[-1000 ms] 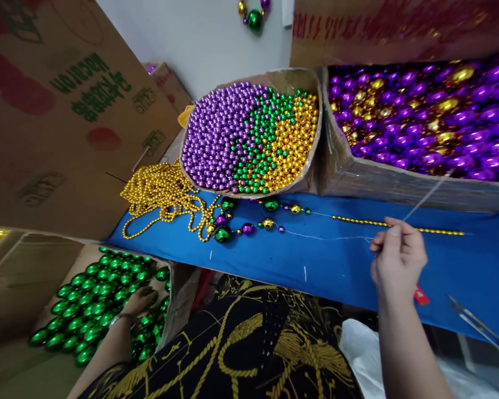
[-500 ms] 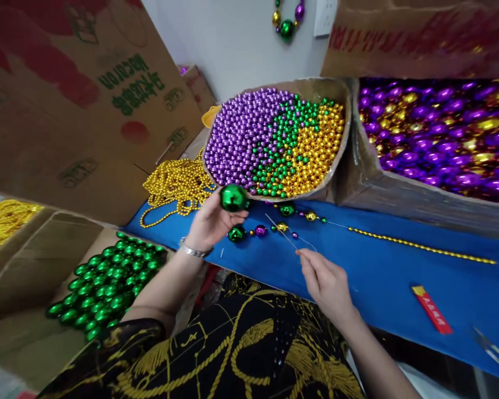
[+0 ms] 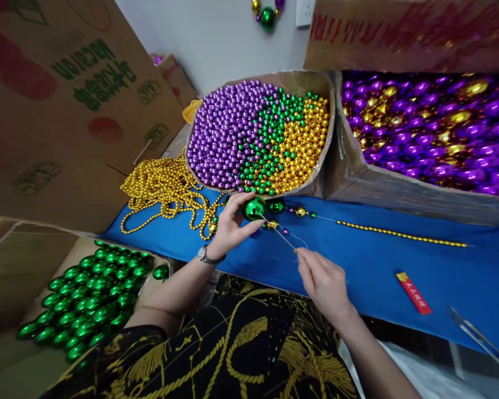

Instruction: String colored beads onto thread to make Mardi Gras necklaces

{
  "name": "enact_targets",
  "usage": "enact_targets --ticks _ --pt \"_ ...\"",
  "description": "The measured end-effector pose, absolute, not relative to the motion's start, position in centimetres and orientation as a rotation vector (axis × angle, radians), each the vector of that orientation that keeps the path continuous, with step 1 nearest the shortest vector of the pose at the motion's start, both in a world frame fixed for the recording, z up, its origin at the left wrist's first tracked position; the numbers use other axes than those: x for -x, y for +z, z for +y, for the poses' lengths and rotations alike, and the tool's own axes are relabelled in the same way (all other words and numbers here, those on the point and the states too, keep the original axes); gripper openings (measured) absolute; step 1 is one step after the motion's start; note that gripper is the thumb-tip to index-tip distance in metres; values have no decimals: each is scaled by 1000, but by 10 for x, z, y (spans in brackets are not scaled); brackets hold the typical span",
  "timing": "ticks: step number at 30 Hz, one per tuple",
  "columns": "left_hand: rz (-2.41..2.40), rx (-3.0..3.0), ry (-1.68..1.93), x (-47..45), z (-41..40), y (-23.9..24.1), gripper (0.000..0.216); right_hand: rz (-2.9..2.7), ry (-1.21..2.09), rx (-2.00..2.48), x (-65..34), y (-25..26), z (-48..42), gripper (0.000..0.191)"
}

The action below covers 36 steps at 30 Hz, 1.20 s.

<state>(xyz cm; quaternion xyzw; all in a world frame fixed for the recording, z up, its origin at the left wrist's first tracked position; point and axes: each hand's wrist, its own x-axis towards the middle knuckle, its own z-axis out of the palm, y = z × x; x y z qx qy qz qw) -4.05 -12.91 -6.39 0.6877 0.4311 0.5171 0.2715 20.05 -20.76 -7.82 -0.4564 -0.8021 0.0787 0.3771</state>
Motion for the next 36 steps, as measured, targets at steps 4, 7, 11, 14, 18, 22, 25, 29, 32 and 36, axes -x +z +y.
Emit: enact_targets --ticks 4,7,11,14,18,22,25,29,32,36 --pt "1210 -1951 1366 44 -129 -62 64 -2085 164 1171 -201 -78 -207 20" --pt "1225 -1949 1357 45 -128 -63 66 -2098 143 1186 -203 -79 -207 20" --pt "1268 -1994 1363 47 -127 -63 66 -2116 126 1203 -206 -78 -208 21" --pt "1318 -2103 1366 47 -127 -63 69 -2150 95 1232 -208 -78 -209 20" --pt "1359 -2334 1410 38 -132 -65 66 -2164 52 1243 -202 -79 -208 20" --pt "1268 -2359 1433 22 -143 -70 56 -2089 104 1225 -188 -84 -205 21" --pt "1052 -2132 1320 16 -149 -72 58 -2045 131 1235 -186 -90 -203 21" --pt "844 -1679 1273 15 -151 -75 42 -2034 92 1231 -191 -96 -202 21" --pt "779 -1511 1272 10 -154 -78 46 -2037 67 1236 -191 -96 -202 18" --pt "803 -1491 1275 8 -151 -73 52 -2020 82 1239 -190 -93 -200 15"
